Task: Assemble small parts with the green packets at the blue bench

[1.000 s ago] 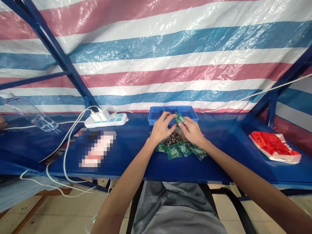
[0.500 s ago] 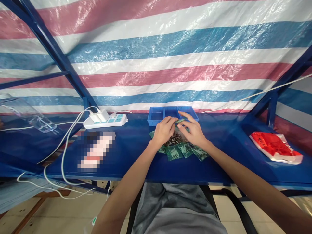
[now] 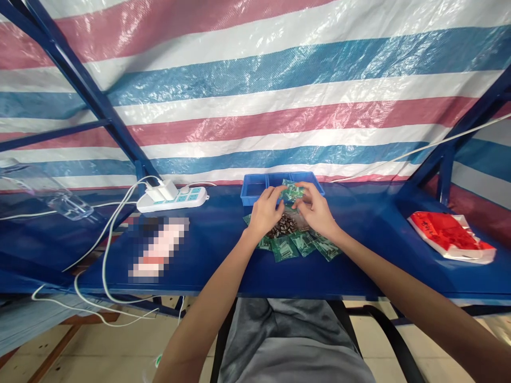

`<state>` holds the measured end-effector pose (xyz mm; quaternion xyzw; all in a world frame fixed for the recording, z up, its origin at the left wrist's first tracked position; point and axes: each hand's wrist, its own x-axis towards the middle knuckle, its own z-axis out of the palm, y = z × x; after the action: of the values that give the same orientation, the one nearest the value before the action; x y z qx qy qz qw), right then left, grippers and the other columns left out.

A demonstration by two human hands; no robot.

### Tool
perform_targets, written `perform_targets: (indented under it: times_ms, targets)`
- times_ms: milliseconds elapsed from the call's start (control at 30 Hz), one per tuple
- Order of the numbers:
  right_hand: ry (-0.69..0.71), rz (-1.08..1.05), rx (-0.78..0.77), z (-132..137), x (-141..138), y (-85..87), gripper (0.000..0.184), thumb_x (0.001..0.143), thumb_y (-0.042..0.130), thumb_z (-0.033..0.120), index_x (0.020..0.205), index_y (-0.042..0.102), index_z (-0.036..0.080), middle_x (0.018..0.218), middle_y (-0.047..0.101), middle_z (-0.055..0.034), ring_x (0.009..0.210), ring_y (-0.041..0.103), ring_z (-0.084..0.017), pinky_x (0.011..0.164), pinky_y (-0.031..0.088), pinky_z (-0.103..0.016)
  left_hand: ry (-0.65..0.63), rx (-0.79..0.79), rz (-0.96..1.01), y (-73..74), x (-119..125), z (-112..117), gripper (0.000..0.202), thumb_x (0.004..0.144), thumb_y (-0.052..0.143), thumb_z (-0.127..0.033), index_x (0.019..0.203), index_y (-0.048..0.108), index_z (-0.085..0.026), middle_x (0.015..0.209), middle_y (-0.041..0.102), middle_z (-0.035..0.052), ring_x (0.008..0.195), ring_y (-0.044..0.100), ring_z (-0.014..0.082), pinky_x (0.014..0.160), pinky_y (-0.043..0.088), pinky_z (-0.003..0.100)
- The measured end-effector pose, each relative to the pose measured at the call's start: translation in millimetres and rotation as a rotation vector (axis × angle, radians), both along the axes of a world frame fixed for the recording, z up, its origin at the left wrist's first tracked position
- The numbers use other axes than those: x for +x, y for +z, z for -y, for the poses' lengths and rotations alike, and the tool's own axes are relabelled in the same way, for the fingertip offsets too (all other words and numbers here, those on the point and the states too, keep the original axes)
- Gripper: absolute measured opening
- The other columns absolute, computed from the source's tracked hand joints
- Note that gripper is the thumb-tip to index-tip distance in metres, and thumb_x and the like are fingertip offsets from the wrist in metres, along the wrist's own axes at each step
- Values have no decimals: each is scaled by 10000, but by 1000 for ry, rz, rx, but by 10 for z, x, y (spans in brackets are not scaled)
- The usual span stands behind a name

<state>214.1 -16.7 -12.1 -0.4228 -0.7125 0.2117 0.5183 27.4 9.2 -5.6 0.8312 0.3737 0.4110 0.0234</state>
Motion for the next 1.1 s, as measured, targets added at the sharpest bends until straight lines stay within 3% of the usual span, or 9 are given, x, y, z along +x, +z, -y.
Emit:
perform_targets:
  times_ms: [267, 400, 500, 600, 767, 933, 1100]
  targets:
    - [19, 76, -11, -26, -4, -8, 492, 898, 586, 296, 1378, 497, 234, 1065, 724, -103, 891, 716, -248, 639, 560, -324, 46, 29, 70, 38, -9, -27, 223, 1042, 450, -249, 1147, 640, -200, 1035, 645, 72, 995, 623, 201, 852, 513, 320]
    - [-78, 118, -27, -30, 10, 33, 229, 964, 525, 368, 1092, 637, 215, 775, 689, -30, 699, 653, -211, 626, 501, -318, 40, 55, 85, 18, -11, -38, 227, 1057, 442, -304, 1059, 639, -190, 1010, 643, 78, 976, 629, 198, 874, 515, 335]
    - [-173, 167, 27, -27, 37, 82, 262, 982, 507, 426, 887, 642, 222, 644, 580, 3, 610, 555, -186, 606, 428, -307, -21, -18, 117, -19, 39, -7, 259, 1039, 475, -303, 1255, 572, -199, 1121, 645, 96, 1031, 649, 205, 797, 544, 311]
    - [-224, 131, 60, -22, 50, 106, 317, 977, 517, 466, 780, 572, 224, 629, 529, 15, 592, 495, -168, 587, 376, -295, -112, -87, 101, -43, 108, 52, 578, 987, 538, -261, 1525, 329, -237, 1374, 562, 141, 1185, 624, 243, 773, 569, 307]
    - [-203, 92, 76, 17, 21, 127, 399, 977, 524, 521, 711, 467, 229, 618, 457, 25, 578, 433, -149, 565, 360, -282, -151, -86, 53, -20, 128, 92, 685, 946, 550, -193, 1568, 278, -280, 1532, 434, 134, 1332, 537, 275, 909, 581, 363]
    - [-186, 25, 165, 45, -1, 178, 390, 963, 569, 524, 734, 531, 212, 822, 535, -37, 698, 524, -163, 560, 440, -279, -196, -106, -2, -5, 101, 61, 603, 973, 527, -203, 1544, 362, -308, 1446, 516, 95, 1258, 586, 248, 915, 571, 340]
    - [-81, -166, 81, 37, 9, 199, 337, 928, 635, 515, 796, 621, 206, 1173, 605, -112, 1009, 638, -250, 614, 567, -306, -171, -63, -21, -10, 135, 76, 443, 1033, 401, -215, 1471, 465, -234, 1308, 569, 120, 1231, 588, 239, 1021, 515, 363]
